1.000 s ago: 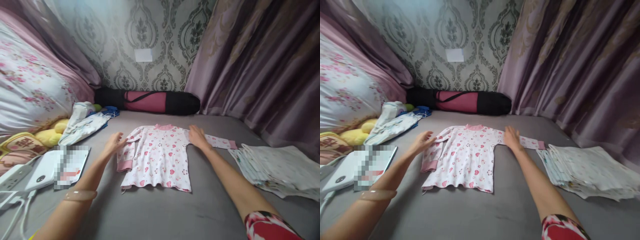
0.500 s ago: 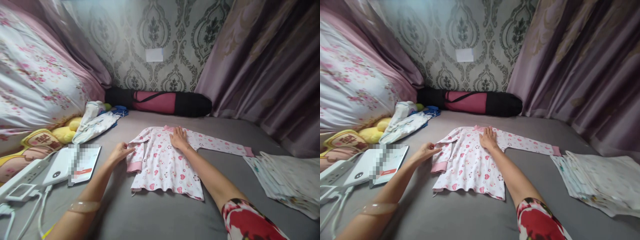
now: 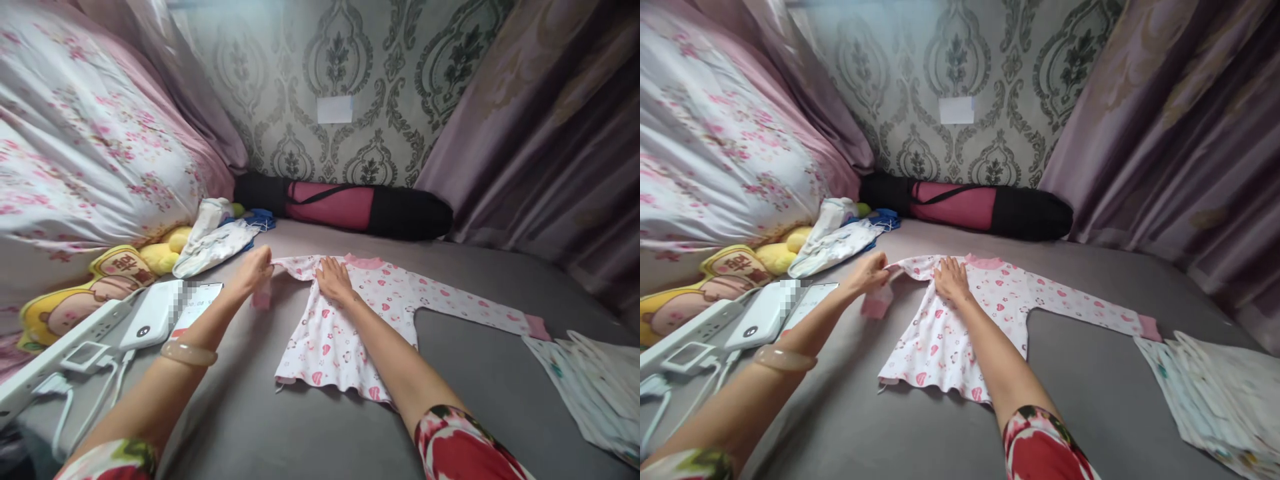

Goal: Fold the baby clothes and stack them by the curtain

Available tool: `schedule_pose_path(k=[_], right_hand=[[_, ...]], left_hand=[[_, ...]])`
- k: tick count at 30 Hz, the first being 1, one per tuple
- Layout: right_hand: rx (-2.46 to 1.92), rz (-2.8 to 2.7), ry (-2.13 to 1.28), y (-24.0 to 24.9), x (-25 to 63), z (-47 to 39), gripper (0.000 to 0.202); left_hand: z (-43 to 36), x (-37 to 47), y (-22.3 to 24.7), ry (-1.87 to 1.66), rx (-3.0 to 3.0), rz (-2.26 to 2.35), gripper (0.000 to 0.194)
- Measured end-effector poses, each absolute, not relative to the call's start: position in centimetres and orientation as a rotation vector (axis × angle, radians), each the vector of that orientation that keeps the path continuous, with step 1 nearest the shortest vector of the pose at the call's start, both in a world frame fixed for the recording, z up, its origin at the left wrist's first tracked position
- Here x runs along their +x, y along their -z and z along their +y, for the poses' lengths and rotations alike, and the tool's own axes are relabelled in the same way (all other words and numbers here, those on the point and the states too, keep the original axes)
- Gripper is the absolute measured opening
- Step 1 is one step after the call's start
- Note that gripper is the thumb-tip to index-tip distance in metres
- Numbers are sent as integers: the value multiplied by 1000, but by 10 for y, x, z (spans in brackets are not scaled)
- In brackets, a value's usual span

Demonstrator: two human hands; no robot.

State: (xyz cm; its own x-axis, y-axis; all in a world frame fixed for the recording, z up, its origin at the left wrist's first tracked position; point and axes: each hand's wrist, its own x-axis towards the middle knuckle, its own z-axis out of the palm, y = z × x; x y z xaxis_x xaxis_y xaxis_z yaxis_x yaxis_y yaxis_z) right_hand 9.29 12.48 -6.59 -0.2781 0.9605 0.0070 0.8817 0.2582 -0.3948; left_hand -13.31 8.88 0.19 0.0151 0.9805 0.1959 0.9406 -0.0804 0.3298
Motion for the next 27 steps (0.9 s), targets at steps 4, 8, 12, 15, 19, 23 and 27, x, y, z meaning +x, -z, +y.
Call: schedule_pose_path(k=[4,8,12,15,19,23,27], right_hand=[[-1741,-2274,-412,66,92,119,60],[-1759,-2277,-400,62,89,116,60],[-1784,-2294,-389,53,85,115,60],[-1833,-2308,-356,47,81,116,60],[-1856,-2265,-240,48,74,116,61],[-1832,-2211,-143,57,72,115,59],[-1828,-2205,-122,60,72,114,59]], left_hand=[[103,-146,-6,-622,2655,2064,26],[104,-163,15,-273,2759,2014,34],[109,-185,30,-114,2509,1938,34],[123,-197,21,-334,2198,1939,33],[144,-206,1,-655,1979,1948,40],[152,-211,-2,-474,1900,1855,51],[154,-217,5,-314,1862,1814,52]])
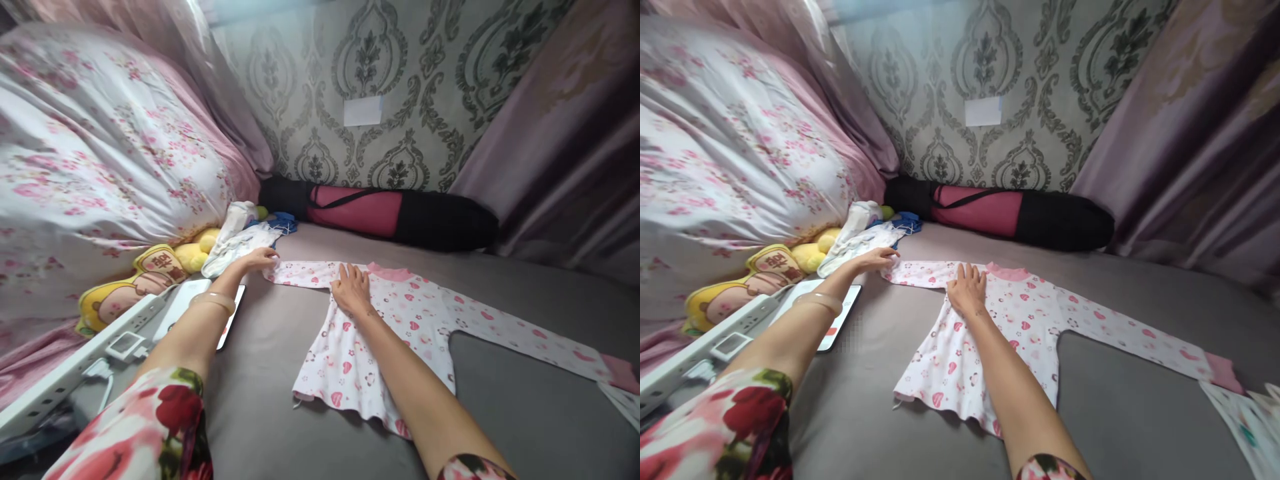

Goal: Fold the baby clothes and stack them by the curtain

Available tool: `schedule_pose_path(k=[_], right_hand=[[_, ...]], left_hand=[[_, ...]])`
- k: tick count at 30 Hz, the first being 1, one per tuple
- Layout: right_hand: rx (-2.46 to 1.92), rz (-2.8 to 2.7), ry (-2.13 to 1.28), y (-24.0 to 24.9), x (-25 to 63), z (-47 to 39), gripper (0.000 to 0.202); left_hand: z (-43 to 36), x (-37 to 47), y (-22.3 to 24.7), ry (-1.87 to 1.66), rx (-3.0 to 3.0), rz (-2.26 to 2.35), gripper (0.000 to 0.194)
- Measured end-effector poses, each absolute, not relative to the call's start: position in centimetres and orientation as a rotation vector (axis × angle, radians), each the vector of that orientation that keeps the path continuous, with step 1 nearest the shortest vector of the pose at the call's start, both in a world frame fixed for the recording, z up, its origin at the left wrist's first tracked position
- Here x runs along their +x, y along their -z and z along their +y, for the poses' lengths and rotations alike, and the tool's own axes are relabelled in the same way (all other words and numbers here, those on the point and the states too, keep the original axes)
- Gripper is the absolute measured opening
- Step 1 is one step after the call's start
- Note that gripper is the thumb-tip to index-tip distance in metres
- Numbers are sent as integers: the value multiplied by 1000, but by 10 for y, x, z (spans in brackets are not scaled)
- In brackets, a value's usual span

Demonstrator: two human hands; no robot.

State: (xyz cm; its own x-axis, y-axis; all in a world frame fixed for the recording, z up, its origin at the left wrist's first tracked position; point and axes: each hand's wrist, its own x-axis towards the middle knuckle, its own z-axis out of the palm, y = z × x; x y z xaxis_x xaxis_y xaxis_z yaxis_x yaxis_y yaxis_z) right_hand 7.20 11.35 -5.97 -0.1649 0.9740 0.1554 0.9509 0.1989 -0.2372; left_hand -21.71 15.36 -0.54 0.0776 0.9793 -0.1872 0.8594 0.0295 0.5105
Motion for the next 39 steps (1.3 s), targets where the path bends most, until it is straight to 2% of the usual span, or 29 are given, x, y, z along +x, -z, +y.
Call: schedule_pose_path(k=[6,12,15,21,27,35,39], right_hand=[[-1848,-2203,-109,64,72,118,60],[-1869,-2226,-73,72,74,123,60],[-1868,-2226,-80,73,73,124,59],[-1889,-2228,-107,71,73,126,58],[-1938,-2250,-187,66,72,131,55],[-1931,-2115,-71,69,63,127,48],[-1930,-2129,-101,69,63,127,51]], left_hand=[[164,-239,-2,-113,1920,1934,30],[170,-272,-16,-417,1706,1696,44],[167,-277,-20,-505,1643,1630,43],[167,-262,-7,-637,1624,1863,37],[174,-260,20,-435,1977,2138,29],[157,-232,26,50,2022,2423,34],[155,-210,19,-62,2031,2513,35]])
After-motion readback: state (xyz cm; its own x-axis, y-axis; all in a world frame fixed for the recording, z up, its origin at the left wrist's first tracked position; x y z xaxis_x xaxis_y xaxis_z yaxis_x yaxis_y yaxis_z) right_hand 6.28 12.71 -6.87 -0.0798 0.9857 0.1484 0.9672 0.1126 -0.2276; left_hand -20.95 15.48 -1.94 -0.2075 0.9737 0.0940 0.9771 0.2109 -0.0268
